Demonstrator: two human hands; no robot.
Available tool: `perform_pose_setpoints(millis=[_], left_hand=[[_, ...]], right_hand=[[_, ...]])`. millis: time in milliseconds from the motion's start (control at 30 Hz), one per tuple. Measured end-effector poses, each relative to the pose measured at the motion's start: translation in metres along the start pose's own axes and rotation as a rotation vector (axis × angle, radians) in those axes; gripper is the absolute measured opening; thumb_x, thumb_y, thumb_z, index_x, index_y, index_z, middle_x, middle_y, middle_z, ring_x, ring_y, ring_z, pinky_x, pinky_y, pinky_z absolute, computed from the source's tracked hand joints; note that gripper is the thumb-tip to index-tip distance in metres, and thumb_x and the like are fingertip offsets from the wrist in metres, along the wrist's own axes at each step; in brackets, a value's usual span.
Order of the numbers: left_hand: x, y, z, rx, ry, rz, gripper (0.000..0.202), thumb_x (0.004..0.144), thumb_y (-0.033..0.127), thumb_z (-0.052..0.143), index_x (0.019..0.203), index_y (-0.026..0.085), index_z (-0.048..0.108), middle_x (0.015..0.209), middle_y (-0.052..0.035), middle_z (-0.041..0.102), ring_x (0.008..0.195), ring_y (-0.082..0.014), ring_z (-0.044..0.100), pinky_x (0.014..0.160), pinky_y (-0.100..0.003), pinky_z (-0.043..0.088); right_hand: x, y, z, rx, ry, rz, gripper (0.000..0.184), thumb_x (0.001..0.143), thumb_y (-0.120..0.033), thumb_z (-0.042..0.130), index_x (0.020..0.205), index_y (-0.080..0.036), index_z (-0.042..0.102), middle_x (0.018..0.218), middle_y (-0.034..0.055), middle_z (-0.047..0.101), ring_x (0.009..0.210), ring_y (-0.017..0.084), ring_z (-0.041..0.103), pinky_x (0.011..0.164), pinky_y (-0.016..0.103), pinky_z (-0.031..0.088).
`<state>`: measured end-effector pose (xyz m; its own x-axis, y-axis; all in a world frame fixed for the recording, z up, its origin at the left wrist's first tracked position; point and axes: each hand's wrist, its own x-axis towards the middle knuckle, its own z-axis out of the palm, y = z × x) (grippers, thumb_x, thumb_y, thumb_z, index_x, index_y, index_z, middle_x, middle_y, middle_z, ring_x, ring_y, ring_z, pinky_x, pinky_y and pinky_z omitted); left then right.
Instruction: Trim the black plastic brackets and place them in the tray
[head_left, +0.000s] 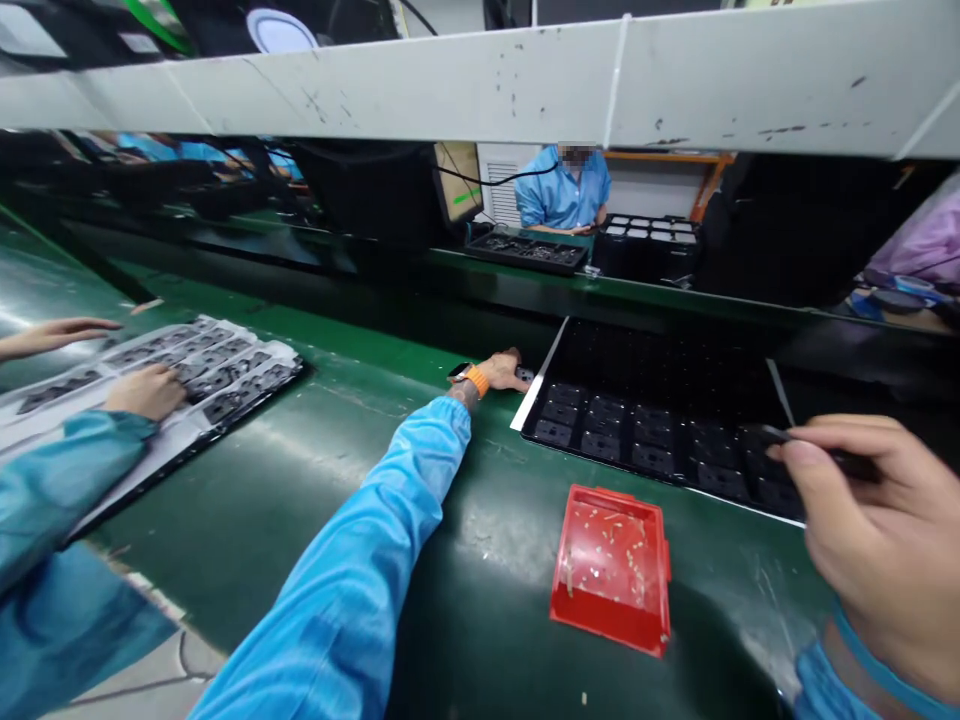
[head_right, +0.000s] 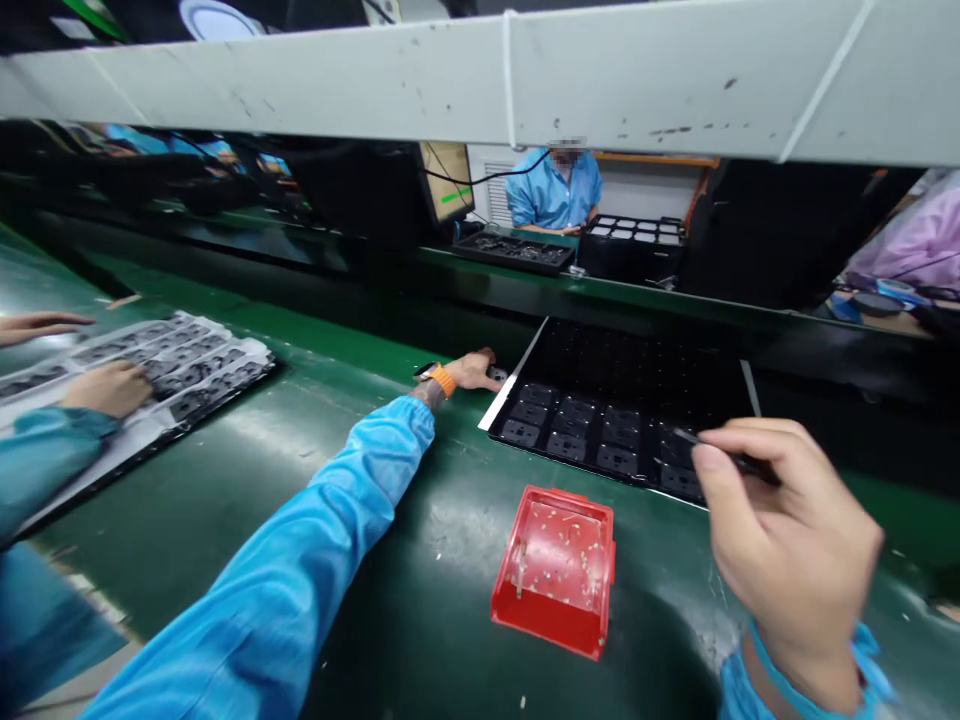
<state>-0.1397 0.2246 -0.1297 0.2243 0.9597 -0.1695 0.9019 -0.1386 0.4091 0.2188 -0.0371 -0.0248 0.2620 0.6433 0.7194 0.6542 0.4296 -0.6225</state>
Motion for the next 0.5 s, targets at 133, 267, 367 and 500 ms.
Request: perform_pose_setpoints(millis=[133,267,367,500], left_hand=[[-0.040,-0.002,-0.011,-0.117,0.000,0.074,0.031,0.103,0.039,0.063,0.121,0.014,0.065,0.105,-0.0064,0.070,0.084,-0.0170,0.069,0.075,-0.034,0.062],[-0.123,-0.010,-0.006,-0.207,-0.022,0.212,0.022,0.100,0.035,0.052,0.107,0.017,0.063,0.069,0.0024,0.064,0.060,-0.0140,0.063,0.057,-0.024,0.052],[-0.174,-0.010,0.013,-0.212,0.022,0.271,0.020,0.091,0.038,0.057,0.095,0.021,0.067,0.063,0.0029,0.063,0.056,-0.0166,0.062,0.057,-0.027,0.051],[-0.212,0.027,0.031,-0.210,0.280,0.274,0.026,0.089,0.037,0.059,0.105,0.021,0.071,0.100,-0.0110,0.074,0.097,-0.0299,0.071,0.090,-0.046,0.058]], right_hand=[[0.003,-0.006,0.008,0.052,-0.139,-0.001,0.007,0.096,-0.028,0.072,0.089,-0.024,0.072,0.092,0.0023,0.070,0.076,0.019,0.069,0.063,0.033,0.052],[0.004,-0.010,0.010,0.124,-0.225,-0.099,0.007,0.096,-0.019,0.068,0.090,-0.022,0.069,0.089,0.0009,0.069,0.076,0.017,0.068,0.067,0.032,0.054],[0.003,-0.016,0.014,0.149,-0.253,-0.233,0.009,0.095,-0.014,0.066,0.090,-0.021,0.068,0.086,0.0015,0.069,0.076,0.017,0.066,0.066,0.031,0.054],[-0.006,-0.024,0.025,0.194,-0.293,-0.331,0.012,0.094,-0.011,0.064,0.090,-0.021,0.069,0.083,0.0027,0.068,0.075,0.019,0.065,0.065,0.033,0.054]])
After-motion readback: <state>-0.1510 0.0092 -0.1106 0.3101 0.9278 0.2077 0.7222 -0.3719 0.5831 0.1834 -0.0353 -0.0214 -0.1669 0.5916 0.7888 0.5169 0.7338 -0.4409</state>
